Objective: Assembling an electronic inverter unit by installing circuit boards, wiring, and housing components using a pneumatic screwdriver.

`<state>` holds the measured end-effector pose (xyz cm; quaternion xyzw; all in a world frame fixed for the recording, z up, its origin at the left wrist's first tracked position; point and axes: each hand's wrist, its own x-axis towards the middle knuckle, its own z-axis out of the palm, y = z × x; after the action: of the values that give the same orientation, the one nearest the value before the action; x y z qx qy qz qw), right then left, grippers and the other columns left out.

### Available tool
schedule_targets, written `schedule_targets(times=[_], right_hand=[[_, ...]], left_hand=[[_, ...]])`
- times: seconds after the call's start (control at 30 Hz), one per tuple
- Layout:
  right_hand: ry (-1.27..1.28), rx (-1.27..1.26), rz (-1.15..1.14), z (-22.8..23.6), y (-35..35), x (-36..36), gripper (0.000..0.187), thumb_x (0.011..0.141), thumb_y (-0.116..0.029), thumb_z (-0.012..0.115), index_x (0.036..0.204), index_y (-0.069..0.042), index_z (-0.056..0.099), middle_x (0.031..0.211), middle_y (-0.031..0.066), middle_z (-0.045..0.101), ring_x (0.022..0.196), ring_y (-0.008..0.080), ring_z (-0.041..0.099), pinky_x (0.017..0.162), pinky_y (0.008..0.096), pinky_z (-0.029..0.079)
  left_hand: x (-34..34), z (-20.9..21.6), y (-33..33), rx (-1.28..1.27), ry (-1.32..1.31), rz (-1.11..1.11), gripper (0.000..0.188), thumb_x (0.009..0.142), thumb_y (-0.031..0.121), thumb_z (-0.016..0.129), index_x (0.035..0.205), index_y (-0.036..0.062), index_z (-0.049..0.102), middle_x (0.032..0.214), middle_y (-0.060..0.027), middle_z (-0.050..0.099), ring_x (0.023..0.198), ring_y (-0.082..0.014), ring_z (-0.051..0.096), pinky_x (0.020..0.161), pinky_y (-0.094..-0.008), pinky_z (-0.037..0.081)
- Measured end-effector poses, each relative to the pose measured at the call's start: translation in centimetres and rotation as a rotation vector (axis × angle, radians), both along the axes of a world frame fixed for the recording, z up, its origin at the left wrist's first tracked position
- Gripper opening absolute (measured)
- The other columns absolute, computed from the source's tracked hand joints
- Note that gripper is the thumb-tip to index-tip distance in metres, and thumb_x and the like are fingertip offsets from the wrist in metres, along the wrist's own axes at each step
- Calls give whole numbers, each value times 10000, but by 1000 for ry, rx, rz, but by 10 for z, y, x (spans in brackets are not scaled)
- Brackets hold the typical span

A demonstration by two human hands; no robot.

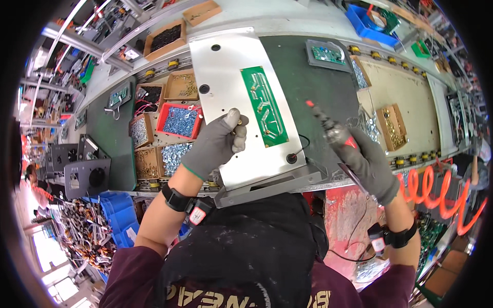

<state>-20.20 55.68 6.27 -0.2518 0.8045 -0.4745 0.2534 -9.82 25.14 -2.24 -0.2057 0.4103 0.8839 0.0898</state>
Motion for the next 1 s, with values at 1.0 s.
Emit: schedule_targets(times=[1.0], right_hand=[[594,566,562,44,-125,-15,447,785,-452,670,1038,-89,606,659,152,608,615,346,612,553,436,458]], left_hand=[[14,2,-18,36,1,192,425,925,404,560,972,-18,576,680,-16,520,552,-88,452,497,-224,366]])
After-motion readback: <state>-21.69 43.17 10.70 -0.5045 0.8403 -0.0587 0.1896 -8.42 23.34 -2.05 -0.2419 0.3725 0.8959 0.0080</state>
